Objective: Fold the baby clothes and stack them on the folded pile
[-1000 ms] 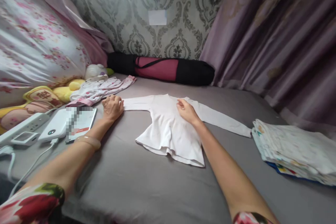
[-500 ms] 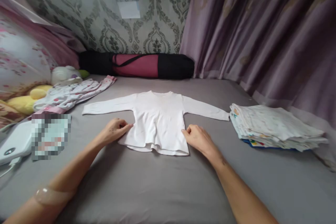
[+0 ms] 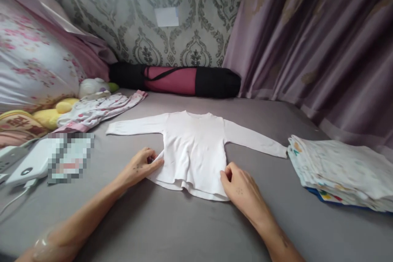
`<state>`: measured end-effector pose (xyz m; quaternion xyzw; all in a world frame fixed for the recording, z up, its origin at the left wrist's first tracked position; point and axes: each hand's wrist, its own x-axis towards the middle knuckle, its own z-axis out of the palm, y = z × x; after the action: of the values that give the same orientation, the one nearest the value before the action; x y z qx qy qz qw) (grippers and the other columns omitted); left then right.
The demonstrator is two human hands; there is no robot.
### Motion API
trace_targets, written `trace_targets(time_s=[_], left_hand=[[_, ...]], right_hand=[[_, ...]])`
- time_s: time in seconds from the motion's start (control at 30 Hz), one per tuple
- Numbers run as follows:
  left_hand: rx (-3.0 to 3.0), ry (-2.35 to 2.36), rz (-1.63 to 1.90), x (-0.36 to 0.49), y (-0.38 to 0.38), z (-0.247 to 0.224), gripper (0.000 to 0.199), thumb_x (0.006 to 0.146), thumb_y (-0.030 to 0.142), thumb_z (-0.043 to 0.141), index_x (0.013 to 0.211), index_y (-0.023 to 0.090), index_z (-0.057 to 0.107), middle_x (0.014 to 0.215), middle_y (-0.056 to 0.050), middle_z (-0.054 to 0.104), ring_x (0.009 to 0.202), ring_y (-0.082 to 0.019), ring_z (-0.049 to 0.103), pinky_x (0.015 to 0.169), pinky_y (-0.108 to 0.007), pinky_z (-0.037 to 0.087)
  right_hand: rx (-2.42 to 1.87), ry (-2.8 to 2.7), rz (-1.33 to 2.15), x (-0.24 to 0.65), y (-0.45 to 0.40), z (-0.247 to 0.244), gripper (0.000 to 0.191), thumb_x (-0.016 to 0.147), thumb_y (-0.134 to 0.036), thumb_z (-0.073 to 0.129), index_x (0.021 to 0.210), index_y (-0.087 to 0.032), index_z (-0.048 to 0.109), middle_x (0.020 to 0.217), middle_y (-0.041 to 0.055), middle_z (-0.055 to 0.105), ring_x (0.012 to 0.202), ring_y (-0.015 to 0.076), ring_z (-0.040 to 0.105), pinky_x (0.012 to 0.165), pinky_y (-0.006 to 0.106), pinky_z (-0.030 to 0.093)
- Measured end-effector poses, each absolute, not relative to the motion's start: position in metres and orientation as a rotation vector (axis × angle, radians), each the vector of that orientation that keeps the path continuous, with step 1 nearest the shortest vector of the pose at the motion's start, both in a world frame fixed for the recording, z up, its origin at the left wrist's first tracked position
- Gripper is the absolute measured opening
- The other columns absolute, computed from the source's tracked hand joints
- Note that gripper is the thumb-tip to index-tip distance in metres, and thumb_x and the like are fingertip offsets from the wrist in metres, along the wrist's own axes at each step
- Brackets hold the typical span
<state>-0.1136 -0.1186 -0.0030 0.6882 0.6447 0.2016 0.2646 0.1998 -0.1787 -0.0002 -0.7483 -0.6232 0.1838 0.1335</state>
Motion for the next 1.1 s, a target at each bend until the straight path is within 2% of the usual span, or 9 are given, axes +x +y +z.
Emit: trace_targets(time_s=[0.13, 0.27, 0.37, 0.53, 0.7, 0.8, 0.93, 1.1], left_hand=[[1.589, 1.661, 0.641, -0.117, -0.12, -0.002, 0.027, 0.071, 0.048, 0.058, 0.076, 0.021, 0.054, 0.068, 0.002, 0.06, 0.064, -0.015, 0.055, 0.057, -0.026, 0.04], [1.304, 1.512, 0.747, -0.119, -0.119, -0.002, 0.053, 0.069, 0.058, 0.063, 0.107, 0.023, 0.056, 0.085, -0.002, 0.069, 0.075, -0.017, 0.064, 0.061, -0.025, 0.045], [1.061, 1.455, 0.797, -0.12, -0.116, -0.002, 0.061, 0.072, 0.062, 0.06, 0.119, 0.023, 0.055, 0.091, -0.005, 0.07, 0.076, -0.018, 0.066, 0.059, -0.025, 0.046], [0.764, 1.241, 0.813, -0.12, -0.116, 0.004, 0.07, 0.061, 0.035, 0.081, 0.125, 0.021, 0.054, 0.088, -0.004, 0.069, 0.069, -0.015, 0.064, 0.06, -0.024, 0.048], [0.621, 1.124, 0.779, -0.117, -0.118, 0.011, 0.072, 0.059, 0.024, 0.085, 0.125, 0.017, 0.057, 0.091, -0.004, 0.068, 0.065, -0.01, 0.061, 0.06, -0.022, 0.049], [0.664, 1.167, 0.772, -0.117, -0.12, 0.012, 0.071, 0.059, 0.028, 0.085, 0.124, 0.019, 0.058, 0.085, -0.002, 0.067, 0.061, -0.01, 0.058, 0.056, -0.021, 0.046], [0.935, 1.27, 0.856, -0.118, -0.122, 0.009, 0.07, 0.059, 0.04, 0.082, 0.122, 0.018, 0.06, 0.08, -0.001, 0.066, 0.071, -0.014, 0.061, 0.06, -0.021, 0.044], [1.001, 1.289, 0.853, -0.12, -0.122, 0.003, 0.072, 0.057, 0.049, 0.081, 0.118, 0.016, 0.062, 0.089, -0.006, 0.07, 0.078, -0.017, 0.064, 0.066, -0.024, 0.045]], right_hand=[[-2.042, -1.605, 0.872, 0.205, -0.174, -0.002, 0.023, 0.08, -0.046, 0.05, 0.071, -0.027, 0.044, 0.057, -0.0026, 0.055, 0.049, 0.0151, 0.051, 0.05, 0.027, 0.037], [-1.804, -1.462, 1.325, 0.208, -0.175, 0.002, 0.035, 0.078, -0.058, 0.053, 0.089, -0.025, 0.05, 0.054, -0.007, 0.048, 0.042, 0.0119, 0.045, 0.043, 0.025, 0.037], [-1.703, -1.418, 1.453, 0.211, -0.176, 0.006, 0.05, 0.074, -0.061, 0.061, 0.105, -0.022, 0.056, 0.063, -0.0063, 0.048, 0.047, 0.0098, 0.044, 0.043, 0.022, 0.039], [-1.673, -1.41, 1.516, 0.214, -0.176, 0.017, 0.057, 0.067, -0.061, 0.07, 0.107, -0.02, 0.065, 0.071, -0.004, 0.046, 0.055, 0.0083, 0.042, 0.048, 0.021, 0.042], [-1.682, -1.421, 1.546, 0.217, -0.176, 0.017, 0.058, 0.069, -0.059, 0.071, 0.111, -0.019, 0.066, 0.077, -0.0022, 0.049, 0.058, 0.008, 0.042, 0.05, 0.02, 0.04], [-1.683, -1.436, 1.574, 0.22, -0.175, 0.014, 0.055, 0.072, -0.058, 0.069, 0.111, -0.019, 0.066, 0.072, -0.0029, 0.049, 0.058, 0.0087, 0.042, 0.05, 0.02, 0.038], [-1.679, -1.486, 1.591, 0.219, -0.174, 0.015, 0.054, 0.073, -0.059, 0.068, 0.107, -0.017, 0.067, 0.067, -0.0036, 0.048, 0.057, 0.009, 0.042, 0.051, 0.021, 0.037], [-1.678, -1.442, 1.569, 0.213, -0.177, 0.021, 0.05, 0.075, -0.06, 0.064, 0.099, -0.016, 0.067, 0.069, -0.0019, 0.054, 0.06, 0.0106, 0.046, 0.058, 0.023, 0.036]])
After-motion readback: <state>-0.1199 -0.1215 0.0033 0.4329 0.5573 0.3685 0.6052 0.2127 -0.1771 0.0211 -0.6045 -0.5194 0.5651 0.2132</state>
